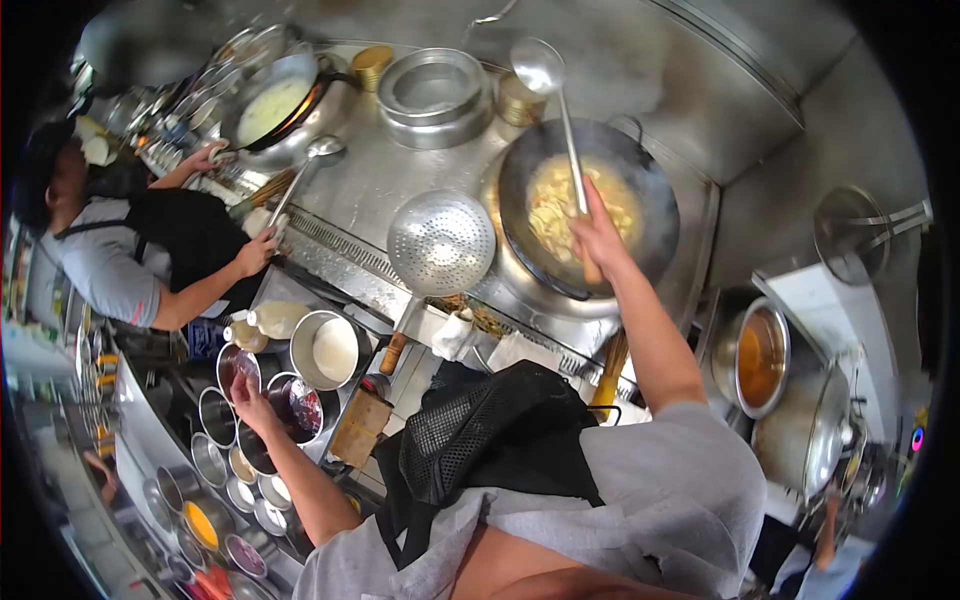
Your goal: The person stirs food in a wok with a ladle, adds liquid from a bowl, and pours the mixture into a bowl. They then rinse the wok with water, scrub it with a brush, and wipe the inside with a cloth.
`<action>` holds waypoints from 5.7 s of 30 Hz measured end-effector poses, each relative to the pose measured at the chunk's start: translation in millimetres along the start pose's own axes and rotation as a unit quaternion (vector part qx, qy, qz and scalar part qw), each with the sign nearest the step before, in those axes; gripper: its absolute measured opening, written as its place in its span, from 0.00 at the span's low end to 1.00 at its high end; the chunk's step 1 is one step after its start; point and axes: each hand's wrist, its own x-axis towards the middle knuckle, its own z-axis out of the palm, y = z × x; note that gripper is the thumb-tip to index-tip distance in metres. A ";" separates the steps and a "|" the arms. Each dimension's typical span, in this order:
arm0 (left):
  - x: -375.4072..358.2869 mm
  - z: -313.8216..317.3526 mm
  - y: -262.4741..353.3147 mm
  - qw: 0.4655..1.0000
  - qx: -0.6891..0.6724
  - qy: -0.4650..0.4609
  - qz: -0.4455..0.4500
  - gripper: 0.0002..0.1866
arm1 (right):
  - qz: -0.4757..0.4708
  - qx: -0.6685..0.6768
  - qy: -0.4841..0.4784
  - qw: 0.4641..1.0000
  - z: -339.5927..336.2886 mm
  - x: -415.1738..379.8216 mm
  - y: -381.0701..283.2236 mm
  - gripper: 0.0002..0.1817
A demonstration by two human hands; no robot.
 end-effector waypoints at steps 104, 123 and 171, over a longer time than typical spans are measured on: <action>-160.6 31.5 -4.5 0.836 0.391 -0.350 0.163 0.43 | 0.416 -0.099 -0.501 0.752 218.9 -164.5 -22.3 0.45; -375.6 -142.9 -260.6 0.641 0.391 -0.653 -0.100 0.23 | 0.256 0.352 -0.277 0.857 -5.0 -256.3 -33.4 0.40; -139.8 86.9 -121.9 0.658 0.324 -0.671 -0.105 0.23 | 0.129 0.572 0.079 0.806 -15.8 -233.8 2.8 0.19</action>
